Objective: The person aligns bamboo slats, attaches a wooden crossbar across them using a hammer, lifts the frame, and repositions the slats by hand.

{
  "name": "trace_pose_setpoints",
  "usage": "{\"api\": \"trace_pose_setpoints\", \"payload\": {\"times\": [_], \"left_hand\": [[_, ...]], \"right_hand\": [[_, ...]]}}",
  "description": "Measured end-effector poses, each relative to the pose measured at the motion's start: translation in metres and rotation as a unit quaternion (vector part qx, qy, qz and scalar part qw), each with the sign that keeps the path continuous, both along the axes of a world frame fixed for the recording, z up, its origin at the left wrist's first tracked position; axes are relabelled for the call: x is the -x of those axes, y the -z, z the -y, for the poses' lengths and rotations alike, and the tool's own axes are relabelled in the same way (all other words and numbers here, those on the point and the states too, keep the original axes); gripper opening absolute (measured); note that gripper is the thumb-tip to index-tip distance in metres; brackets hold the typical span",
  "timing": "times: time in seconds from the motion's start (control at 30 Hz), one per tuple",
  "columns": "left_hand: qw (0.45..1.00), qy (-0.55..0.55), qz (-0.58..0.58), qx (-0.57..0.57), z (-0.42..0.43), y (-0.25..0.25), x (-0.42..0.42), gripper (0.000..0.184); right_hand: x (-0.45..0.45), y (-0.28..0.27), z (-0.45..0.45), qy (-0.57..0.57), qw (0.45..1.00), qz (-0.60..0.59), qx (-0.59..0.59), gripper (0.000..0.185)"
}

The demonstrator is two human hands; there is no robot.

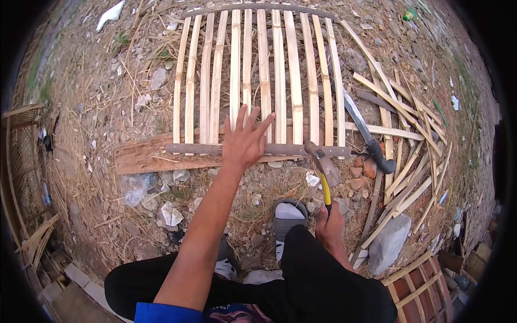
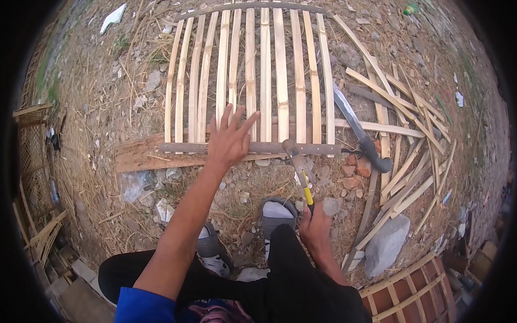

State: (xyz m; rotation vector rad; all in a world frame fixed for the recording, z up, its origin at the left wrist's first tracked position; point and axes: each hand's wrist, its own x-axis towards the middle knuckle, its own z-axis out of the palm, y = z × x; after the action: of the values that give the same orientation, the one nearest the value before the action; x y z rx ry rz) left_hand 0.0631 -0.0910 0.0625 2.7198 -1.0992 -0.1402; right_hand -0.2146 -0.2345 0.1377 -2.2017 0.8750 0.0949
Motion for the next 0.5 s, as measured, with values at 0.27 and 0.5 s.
{"api": "trace_pose_setpoints", "payload": {"times": [0.27,0.5], "left_hand": [[1.000,-0.001,0.003,0.003,0.000,-0.001,-0.002,0.059],[1.000,-0.002,-0.005,0.001,-0.001,-0.002,0.000,0.061]], "right_hand": [[-0.004,0.005,0.002,0.000,0.999,0.029,0.015,0.024],[0.001,0.009,0.004,-0.009,0.954,0.293,-0.061,0.028]]}}
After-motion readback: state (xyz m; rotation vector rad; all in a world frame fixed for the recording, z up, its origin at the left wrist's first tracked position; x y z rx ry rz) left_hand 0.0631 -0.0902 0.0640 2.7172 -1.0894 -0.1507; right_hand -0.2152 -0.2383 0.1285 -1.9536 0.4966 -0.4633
